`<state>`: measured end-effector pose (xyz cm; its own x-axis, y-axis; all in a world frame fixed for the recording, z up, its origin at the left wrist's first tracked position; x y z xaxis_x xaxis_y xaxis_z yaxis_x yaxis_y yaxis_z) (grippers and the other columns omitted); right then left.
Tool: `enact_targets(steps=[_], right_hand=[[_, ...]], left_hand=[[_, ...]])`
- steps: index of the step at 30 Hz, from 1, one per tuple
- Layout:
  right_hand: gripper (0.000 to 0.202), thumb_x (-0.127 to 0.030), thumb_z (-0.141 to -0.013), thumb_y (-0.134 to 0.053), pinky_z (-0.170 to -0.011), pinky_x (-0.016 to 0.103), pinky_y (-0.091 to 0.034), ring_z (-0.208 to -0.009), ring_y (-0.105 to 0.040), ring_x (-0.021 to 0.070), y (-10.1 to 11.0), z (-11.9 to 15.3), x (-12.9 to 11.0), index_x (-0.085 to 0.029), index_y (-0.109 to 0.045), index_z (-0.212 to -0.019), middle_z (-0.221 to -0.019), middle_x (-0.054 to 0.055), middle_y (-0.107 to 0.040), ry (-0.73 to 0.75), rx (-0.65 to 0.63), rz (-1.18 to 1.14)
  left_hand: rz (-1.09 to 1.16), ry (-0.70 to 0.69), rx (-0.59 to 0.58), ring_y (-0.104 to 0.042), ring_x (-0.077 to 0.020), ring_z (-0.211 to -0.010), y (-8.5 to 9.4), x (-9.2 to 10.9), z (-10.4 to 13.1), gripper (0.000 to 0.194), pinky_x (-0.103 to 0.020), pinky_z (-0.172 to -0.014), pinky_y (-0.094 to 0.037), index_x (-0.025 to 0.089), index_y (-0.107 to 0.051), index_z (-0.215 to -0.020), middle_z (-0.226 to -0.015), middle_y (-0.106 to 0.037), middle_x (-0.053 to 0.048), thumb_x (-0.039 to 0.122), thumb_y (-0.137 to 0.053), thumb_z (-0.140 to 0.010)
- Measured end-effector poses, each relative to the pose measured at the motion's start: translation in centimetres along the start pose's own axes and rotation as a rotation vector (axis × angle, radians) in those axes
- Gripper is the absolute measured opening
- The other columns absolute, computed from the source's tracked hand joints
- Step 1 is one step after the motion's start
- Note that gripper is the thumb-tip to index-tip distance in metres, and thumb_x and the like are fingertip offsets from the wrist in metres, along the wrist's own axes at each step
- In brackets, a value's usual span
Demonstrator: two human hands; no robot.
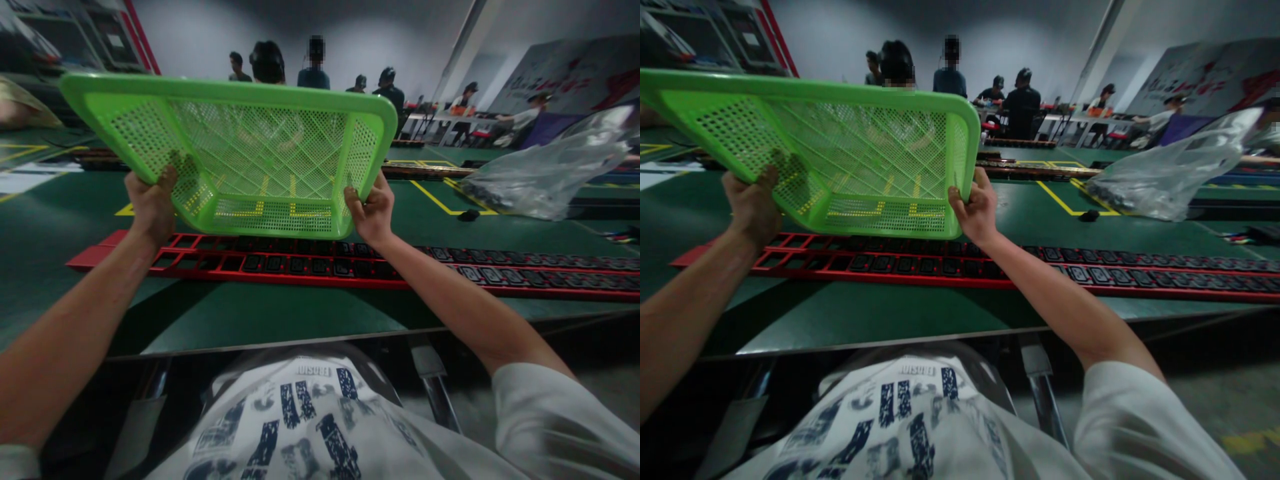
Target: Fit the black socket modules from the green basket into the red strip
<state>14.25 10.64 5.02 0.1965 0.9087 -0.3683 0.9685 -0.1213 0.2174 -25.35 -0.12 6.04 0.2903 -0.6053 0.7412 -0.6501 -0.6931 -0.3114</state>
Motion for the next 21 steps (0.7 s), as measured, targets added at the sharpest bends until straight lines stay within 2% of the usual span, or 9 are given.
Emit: enact_targets(steps=[4,8,13,17,21], right_hand=[[0.051,-0.061,-0.101,-0.068,-0.085,0.047,-0.064,-0.090,-0.067,0.0226,-0.1,0.0,0.5,-0.026,-0.054,-0.066,-0.107,0.008,-0.069,0.045,0.011,0.001],[0.059,-0.066,-0.103,-0.064,-0.081,0.045,-0.063,-0.087,-0.065,0.0217,-0.2,0.0,0.9,-0.025,-0.051,-0.063,-0.104,0.008,-0.066,0.094,0.020,0.008],[0.063,-0.067,-0.105,-0.061,-0.073,0.041,-0.061,-0.079,-0.062,0.0197,-0.1,0.0,0.5,-0.025,-0.046,-0.061,-0.093,0.006,-0.062,0.103,0.025,0.030],[0.068,-0.069,-0.107,-0.056,-0.063,0.036,-0.055,-0.068,-0.056,0.0162,-0.1,0.0,-0.6,-0.025,-0.039,-0.059,-0.081,0.004,-0.057,0.101,0.023,0.014],[0.071,-0.070,-0.107,-0.056,-0.057,0.033,-0.050,-0.061,-0.052,0.0145,0.0,-0.1,-1.4,-0.026,-0.031,-0.056,-0.071,0.002,-0.052,0.102,0.016,-0.028]], left_hand=[[0.069,0.017,-0.030,-0.065,-0.0184,-0.088,0.1,-0.5,-0.1,0.032,-0.038,-0.088,-0.061,0.021,-0.059,-0.076,-0.088,-0.067,-0.003,0.034,-0.082,-0.058],[0.117,-0.017,-0.007,-0.062,-0.0180,-0.083,0.2,-0.9,-0.2,0.033,-0.037,-0.083,-0.059,0.022,-0.054,-0.070,-0.083,-0.064,-0.002,0.034,-0.078,-0.051],[0.099,0.000,-0.022,-0.060,-0.0169,-0.081,0.5,-0.9,-0.5,0.039,-0.042,-0.092,-0.058,0.022,-0.054,-0.078,-0.085,-0.062,0.000,0.034,-0.081,-0.054],[0.025,0.055,0.025,-0.054,-0.0137,-0.079,0.8,-1.0,-1.0,0.039,-0.039,-0.092,-0.056,0.022,-0.049,-0.078,-0.084,-0.058,0.002,0.027,-0.082,-0.059],[0.084,0.028,0.020,-0.057,-0.0141,-0.081,0.7,-1.0,-1.0,0.035,-0.038,-0.092,-0.056,0.022,-0.047,-0.076,-0.083,-0.056,0.002,0.023,-0.078,-0.059]])
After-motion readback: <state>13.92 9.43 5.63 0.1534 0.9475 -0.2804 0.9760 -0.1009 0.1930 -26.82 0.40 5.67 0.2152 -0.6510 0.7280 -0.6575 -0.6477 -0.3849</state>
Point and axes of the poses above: each hand's wrist, its own z-axis away from the middle knuckle, its own y-axis out of the back of the hand, x = y × z, the point moved 1 cm from there along -z, towards the middle knuckle
